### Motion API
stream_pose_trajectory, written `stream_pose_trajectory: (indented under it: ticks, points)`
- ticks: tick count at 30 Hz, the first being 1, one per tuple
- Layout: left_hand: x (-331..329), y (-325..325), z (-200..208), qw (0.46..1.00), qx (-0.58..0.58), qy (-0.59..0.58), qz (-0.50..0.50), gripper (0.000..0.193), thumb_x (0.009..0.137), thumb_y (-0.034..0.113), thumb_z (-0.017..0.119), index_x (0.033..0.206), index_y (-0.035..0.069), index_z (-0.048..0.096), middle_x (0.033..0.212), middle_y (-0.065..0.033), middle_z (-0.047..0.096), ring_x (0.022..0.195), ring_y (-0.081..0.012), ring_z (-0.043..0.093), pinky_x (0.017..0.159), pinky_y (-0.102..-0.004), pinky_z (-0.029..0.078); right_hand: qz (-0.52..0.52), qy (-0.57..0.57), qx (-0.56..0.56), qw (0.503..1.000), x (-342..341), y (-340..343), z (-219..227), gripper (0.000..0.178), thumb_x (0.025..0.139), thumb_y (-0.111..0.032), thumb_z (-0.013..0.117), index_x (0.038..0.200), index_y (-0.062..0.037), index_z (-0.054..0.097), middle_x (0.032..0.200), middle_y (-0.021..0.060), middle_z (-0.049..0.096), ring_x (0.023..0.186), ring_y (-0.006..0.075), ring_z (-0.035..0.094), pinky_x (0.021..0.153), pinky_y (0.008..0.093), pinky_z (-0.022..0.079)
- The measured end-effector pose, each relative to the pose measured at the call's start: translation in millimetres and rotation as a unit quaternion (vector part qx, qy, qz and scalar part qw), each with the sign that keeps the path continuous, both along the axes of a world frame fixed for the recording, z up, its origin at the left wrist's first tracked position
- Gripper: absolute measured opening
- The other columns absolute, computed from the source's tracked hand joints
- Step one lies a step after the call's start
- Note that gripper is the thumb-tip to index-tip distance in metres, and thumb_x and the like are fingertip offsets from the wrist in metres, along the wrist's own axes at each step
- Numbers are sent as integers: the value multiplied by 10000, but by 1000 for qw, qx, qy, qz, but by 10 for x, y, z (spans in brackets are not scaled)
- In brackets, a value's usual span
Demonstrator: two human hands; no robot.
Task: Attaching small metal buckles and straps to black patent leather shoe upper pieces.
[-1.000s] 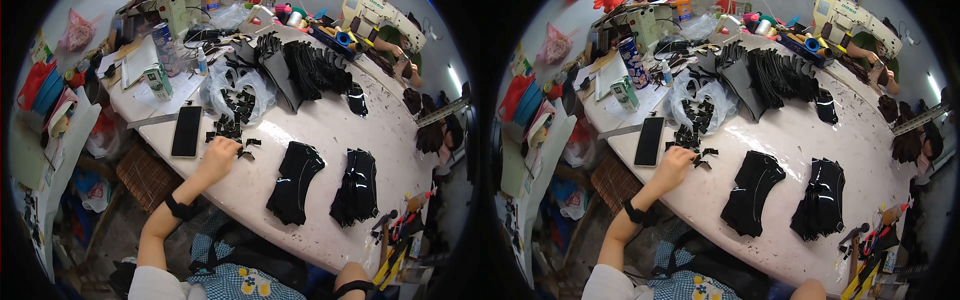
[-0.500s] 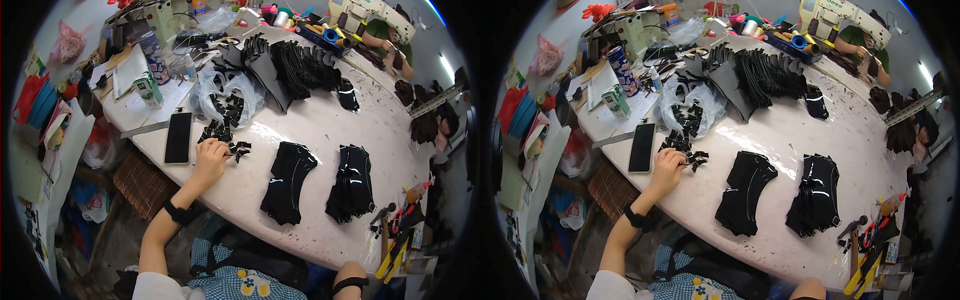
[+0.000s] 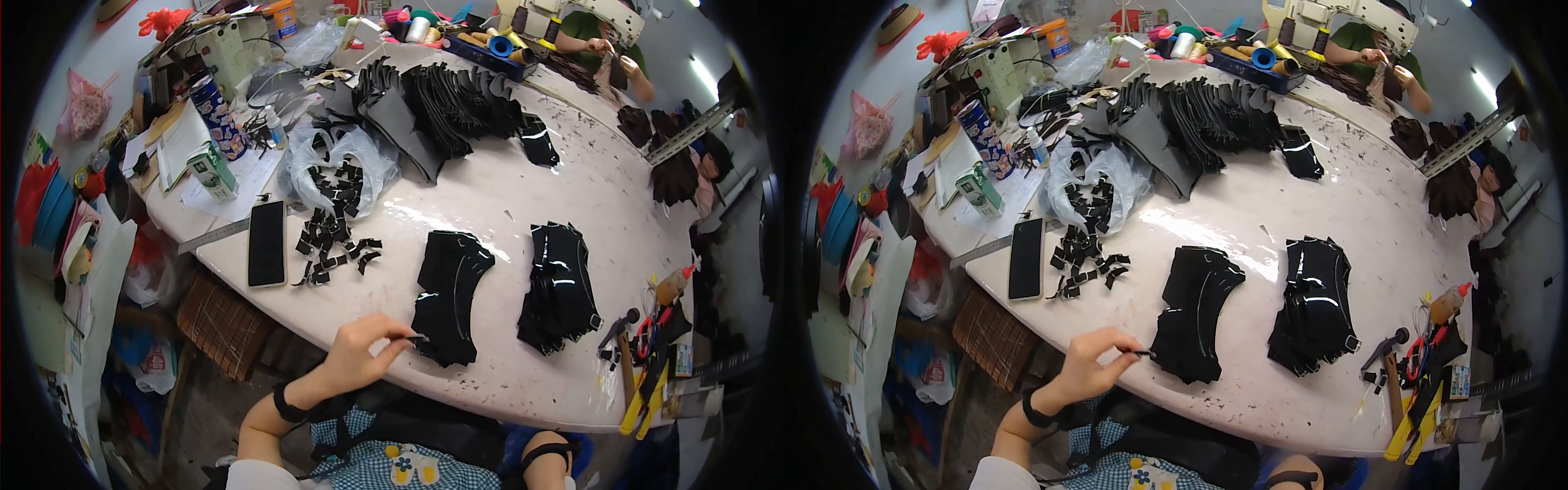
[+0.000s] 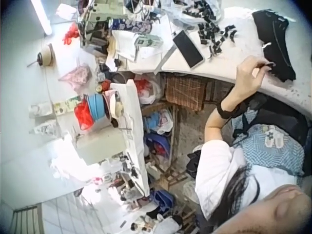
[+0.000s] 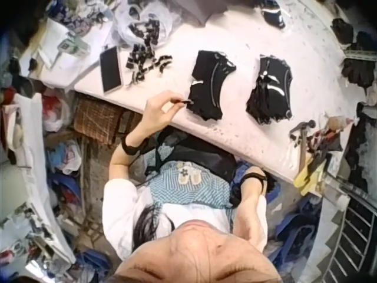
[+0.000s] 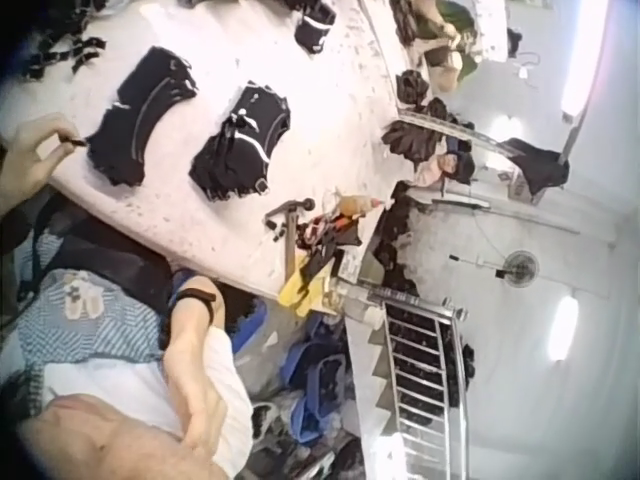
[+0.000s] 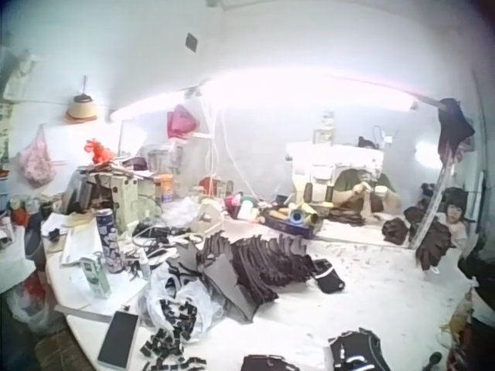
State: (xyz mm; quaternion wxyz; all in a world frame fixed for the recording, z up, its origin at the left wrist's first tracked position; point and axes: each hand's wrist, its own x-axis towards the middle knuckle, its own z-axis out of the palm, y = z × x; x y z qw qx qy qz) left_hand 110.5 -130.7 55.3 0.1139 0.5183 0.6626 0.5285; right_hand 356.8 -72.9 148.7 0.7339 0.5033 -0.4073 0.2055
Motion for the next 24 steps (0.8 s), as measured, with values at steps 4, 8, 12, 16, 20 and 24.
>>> stream_pose_trajectory:
  ticks: [4,8,12,16,20,24]
  points:
    - [229,44,-28,995,-41,-65,-64,137,689,2,647,816,-3,596,706,-90,594,620,-162,574,580,-250,456,-7,-309,-23,951,-365,502,-109,94,791,-157,569,792,-73,613,735,12,622,674,148,609,593,273,426]
    - [352,-54,-133,980,-63,-185,-36,162,705,32,669,838,-13,588,718,-70,608,616,-96,560,585,-213,457,-313,-752,-114,569,-384,459,-341,333,716,-173,662,985,-25,532,819,103,557,675,213,572,582,317,458]
    - [462,-27,-151,979,-64,-170,-90,170,705,34,669,850,-12,593,742,-84,619,629,-115,588,578,-227,472,-320,-778,-214,496,-508,526,-694,356,706,-218,681,958,-11,537,826,95,561,641,203,572,529,291,454]
    - [549,-15,-159,982,-48,-159,-89,185,675,26,694,835,-6,608,714,-66,619,597,-100,575,565,-209,460,-264,-804,-211,489,-511,545,-823,377,675,-250,717,940,-28,567,777,69,575,569,146,581,477,233,451]
    - [589,0,-198,990,-29,-98,-94,212,671,38,703,857,2,608,708,-64,616,598,-106,579,563,-216,466,-150,-829,-260,471,-504,535,-897,191,735,-108,658,890,-11,601,756,76,594,578,127,592,490,222,464]
    - [584,-8,-173,982,-58,-138,-119,242,705,73,682,919,15,583,705,-71,602,604,-131,594,557,-230,475,-53,-831,-323,450,-416,559,-974,117,769,-19,587,880,13,609,788,87,614,592,111,599,497,211,470]
